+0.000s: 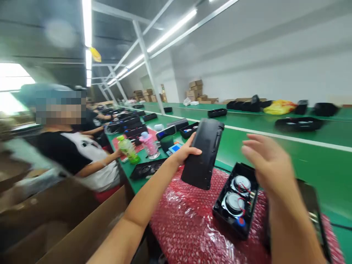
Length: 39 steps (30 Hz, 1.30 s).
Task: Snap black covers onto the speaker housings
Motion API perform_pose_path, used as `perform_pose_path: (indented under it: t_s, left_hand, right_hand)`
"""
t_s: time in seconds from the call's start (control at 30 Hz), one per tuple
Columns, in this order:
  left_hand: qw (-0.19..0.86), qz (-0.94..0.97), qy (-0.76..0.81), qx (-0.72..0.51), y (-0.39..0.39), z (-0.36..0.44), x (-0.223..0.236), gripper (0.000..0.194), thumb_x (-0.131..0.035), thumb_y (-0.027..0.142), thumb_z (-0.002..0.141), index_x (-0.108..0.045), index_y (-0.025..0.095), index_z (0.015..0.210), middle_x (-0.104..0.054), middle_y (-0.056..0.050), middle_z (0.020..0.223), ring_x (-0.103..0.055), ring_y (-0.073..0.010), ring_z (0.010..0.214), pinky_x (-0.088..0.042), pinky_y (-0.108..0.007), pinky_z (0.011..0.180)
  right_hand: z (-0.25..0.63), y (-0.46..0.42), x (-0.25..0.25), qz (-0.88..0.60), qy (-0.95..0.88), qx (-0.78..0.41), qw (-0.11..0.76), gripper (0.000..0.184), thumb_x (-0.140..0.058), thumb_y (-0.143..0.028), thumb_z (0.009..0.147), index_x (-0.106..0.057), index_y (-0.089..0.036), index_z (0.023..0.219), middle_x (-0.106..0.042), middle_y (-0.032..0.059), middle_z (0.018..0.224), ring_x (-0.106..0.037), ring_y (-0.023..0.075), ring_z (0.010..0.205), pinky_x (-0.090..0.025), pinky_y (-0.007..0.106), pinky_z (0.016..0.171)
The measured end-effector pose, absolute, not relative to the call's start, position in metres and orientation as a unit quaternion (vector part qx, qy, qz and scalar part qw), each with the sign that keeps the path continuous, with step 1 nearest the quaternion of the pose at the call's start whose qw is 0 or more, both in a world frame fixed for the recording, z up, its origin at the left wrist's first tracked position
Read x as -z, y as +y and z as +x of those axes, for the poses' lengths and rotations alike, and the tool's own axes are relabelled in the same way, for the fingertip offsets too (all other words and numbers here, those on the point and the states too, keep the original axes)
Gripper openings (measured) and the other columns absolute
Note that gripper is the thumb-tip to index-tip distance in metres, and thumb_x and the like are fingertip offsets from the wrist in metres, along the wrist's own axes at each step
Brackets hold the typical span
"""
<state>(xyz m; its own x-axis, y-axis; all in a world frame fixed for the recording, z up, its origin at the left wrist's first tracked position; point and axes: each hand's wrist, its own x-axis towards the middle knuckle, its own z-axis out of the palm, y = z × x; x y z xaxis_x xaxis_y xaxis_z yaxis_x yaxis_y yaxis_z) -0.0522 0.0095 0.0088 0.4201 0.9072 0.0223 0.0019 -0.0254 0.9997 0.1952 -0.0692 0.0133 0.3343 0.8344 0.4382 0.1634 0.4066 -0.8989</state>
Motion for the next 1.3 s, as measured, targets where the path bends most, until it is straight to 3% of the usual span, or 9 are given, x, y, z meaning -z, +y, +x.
perform_pose_path:
  t_s: [0.07,0.13,0.27,0.43,0.67,0.97,1.07,1.2,1.3]
  left_hand:
    - [0.646,0.572,0.274,-0.425,-0.004,-0.031,-0.021,0.124,-0.08,0.033,0.052,-0.016,0.027,0.157,-0.056,-0.012,0.137,-0.066,-0.0279,0.103,-0.056,-0.035,0.081]
    - [0.675,0.564,0.196,-0.435,-0.016,-0.014,-0.027,0.124,-0.084,0.029,0.049,-0.019,0.029,0.155,-0.054,-0.011,0.14,-0.063,-0.0303,0.112,-0.055,-0.037,0.088]
    - [0.673,0.575,0.145,-0.442,-0.03,0.003,-0.025,0.129,-0.09,0.028,0.051,-0.01,0.033,0.152,-0.051,-0.01,0.141,-0.058,-0.0314,0.121,-0.053,-0.043,0.098]
    - [0.636,0.601,0.189,-0.446,-0.033,0.005,-0.017,0.119,-0.091,0.036,0.054,-0.011,0.037,0.143,-0.049,-0.007,0.131,-0.062,-0.0284,0.109,-0.055,-0.046,0.092]
    - [0.587,0.645,0.212,-0.442,-0.03,0.0,-0.012,0.114,-0.089,0.043,0.058,-0.014,0.035,0.143,-0.047,-0.007,0.126,-0.059,-0.0288,0.112,-0.058,-0.044,0.09]
    - [0.569,0.667,0.171,-0.449,-0.04,-0.004,-0.018,0.111,-0.087,0.036,0.062,-0.016,0.035,0.147,-0.048,-0.008,0.135,-0.056,-0.0301,0.122,-0.052,-0.045,0.103]
    - [0.577,0.656,0.152,-0.462,-0.048,-0.001,-0.018,0.111,-0.087,0.037,0.061,-0.016,0.033,0.147,-0.048,-0.008,0.136,-0.055,-0.0304,0.125,-0.049,-0.046,0.107]
    - [0.591,0.64,0.15,-0.467,-0.059,0.004,-0.018,0.109,-0.087,0.038,0.062,-0.019,0.031,0.146,-0.049,-0.008,0.138,-0.053,-0.0312,0.128,-0.044,-0.049,0.113]
    - [0.594,0.634,0.151,-0.472,-0.063,0.007,-0.019,0.111,-0.087,0.04,0.062,-0.017,0.031,0.148,-0.045,-0.009,0.144,-0.049,-0.0327,0.133,-0.04,-0.051,0.116]
  right_hand:
    - [0.175,-0.07,-0.023,-0.486,-0.471,-0.339,0.653,0.083,-0.081,-0.056,0.053,-0.056,-0.025,0.125,-0.061,0.0135,0.12,-0.058,0.0354,0.114,-0.04,0.06,0.106]
    - [0.164,-0.068,-0.025,-0.423,-0.453,-0.433,0.654,0.098,-0.079,-0.054,0.058,-0.038,-0.028,0.144,-0.054,0.0116,0.136,-0.054,0.0348,0.126,-0.041,0.058,0.109]
    - [0.156,-0.07,-0.021,-0.277,-0.478,-0.469,0.69,0.089,-0.071,-0.047,0.072,-0.028,-0.03,0.148,-0.053,0.0067,0.142,-0.055,0.0324,0.127,-0.046,0.052,0.108]
    - [0.154,-0.08,-0.026,-0.325,-0.49,-0.415,0.694,0.097,-0.083,-0.039,0.062,-0.03,-0.026,0.142,-0.05,0.0103,0.145,-0.051,0.0319,0.132,-0.042,0.05,0.113]
    - [0.144,-0.073,-0.024,-0.353,-0.451,-0.384,0.725,0.074,-0.078,-0.034,0.057,-0.045,-0.025,0.122,-0.062,0.0041,0.118,-0.059,0.0275,0.113,-0.051,0.046,0.103]
    - [0.132,-0.087,-0.021,-0.329,-0.484,-0.323,0.744,0.08,-0.081,-0.028,0.064,-0.037,-0.027,0.132,-0.062,0.0034,0.118,-0.064,0.0229,0.105,-0.058,0.039,0.091]
    - [0.132,-0.097,-0.024,-0.351,-0.481,-0.307,0.742,0.079,-0.081,-0.029,0.065,-0.04,-0.028,0.132,-0.062,0.004,0.12,-0.065,0.0249,0.103,-0.059,0.042,0.089]
    - [0.132,-0.109,-0.027,-0.371,-0.479,-0.297,0.738,0.08,-0.08,-0.028,0.067,-0.042,-0.029,0.137,-0.061,0.0042,0.125,-0.063,0.0285,0.11,-0.055,0.05,0.098]
    - [0.132,-0.112,-0.03,-0.366,-0.484,-0.286,0.741,0.078,-0.079,-0.025,0.067,-0.043,-0.026,0.136,-0.061,0.0053,0.125,-0.062,0.028,0.11,-0.055,0.049,0.098]
